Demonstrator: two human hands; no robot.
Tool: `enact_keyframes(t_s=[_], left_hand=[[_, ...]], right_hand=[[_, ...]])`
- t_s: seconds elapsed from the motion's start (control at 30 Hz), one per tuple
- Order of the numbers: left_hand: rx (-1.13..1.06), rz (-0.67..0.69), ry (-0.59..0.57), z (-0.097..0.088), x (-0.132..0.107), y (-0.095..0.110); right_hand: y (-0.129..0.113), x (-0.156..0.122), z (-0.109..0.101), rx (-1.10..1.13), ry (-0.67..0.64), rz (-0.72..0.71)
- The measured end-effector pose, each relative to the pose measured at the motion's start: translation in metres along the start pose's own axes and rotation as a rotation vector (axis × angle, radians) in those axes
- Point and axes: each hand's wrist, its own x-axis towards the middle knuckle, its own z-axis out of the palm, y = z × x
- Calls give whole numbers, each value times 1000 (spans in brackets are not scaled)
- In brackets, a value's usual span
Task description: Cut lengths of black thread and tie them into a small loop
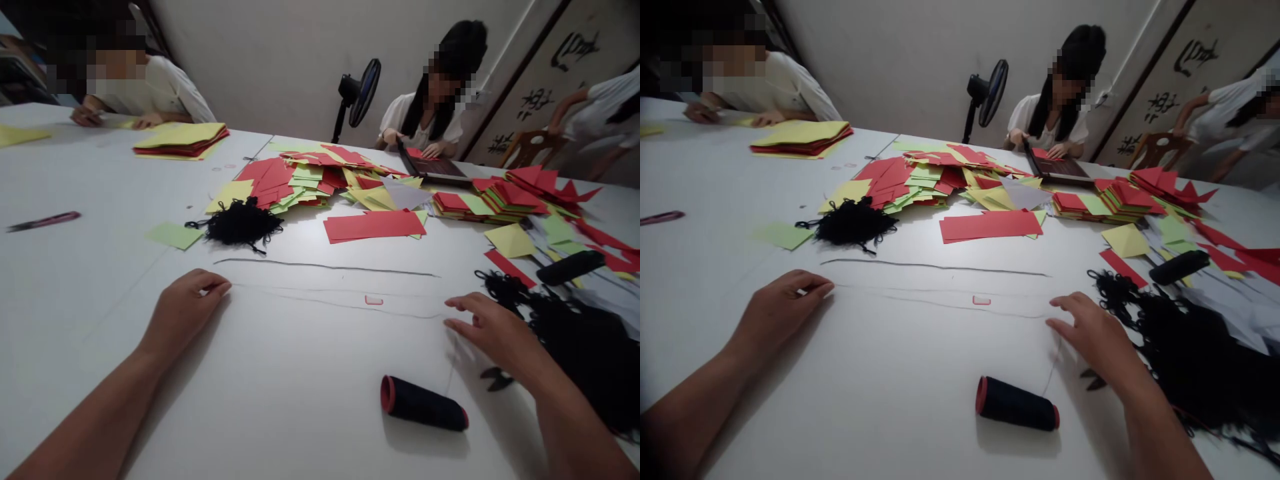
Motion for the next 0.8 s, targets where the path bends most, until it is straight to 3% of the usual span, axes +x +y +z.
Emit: enact_keyframes(t_s=[0.03,0.13,0.23,0.3,0.4,0.5,0.6,0.7,0.8], left_hand=[[4,-4,5,-1,0,0],[10,-14,-6,-2,1,1],[9,-32,-11,0,5,-1],[15,-45,-14,2,9,-3],[44,-53,-36,4,13,-7],[83,-52,-56,4,14,-9],[108,-45,-54,3,14,-8],[122,-47,-47,3,15,-11],[141,-35,-40,10,20,-25]], right_hand=[[-12,-12,2,-6,8,-58],[-48,-51,19,17,-235,-350],[-67,-78,45,-129,-217,-490],[-65,-84,55,-103,-217,-482],[-47,-73,46,154,-115,-280],[-18,-42,19,485,152,99],[17,-4,-7,789,402,381],[46,22,-17,905,405,559],[60,32,-15,914,344,583]])
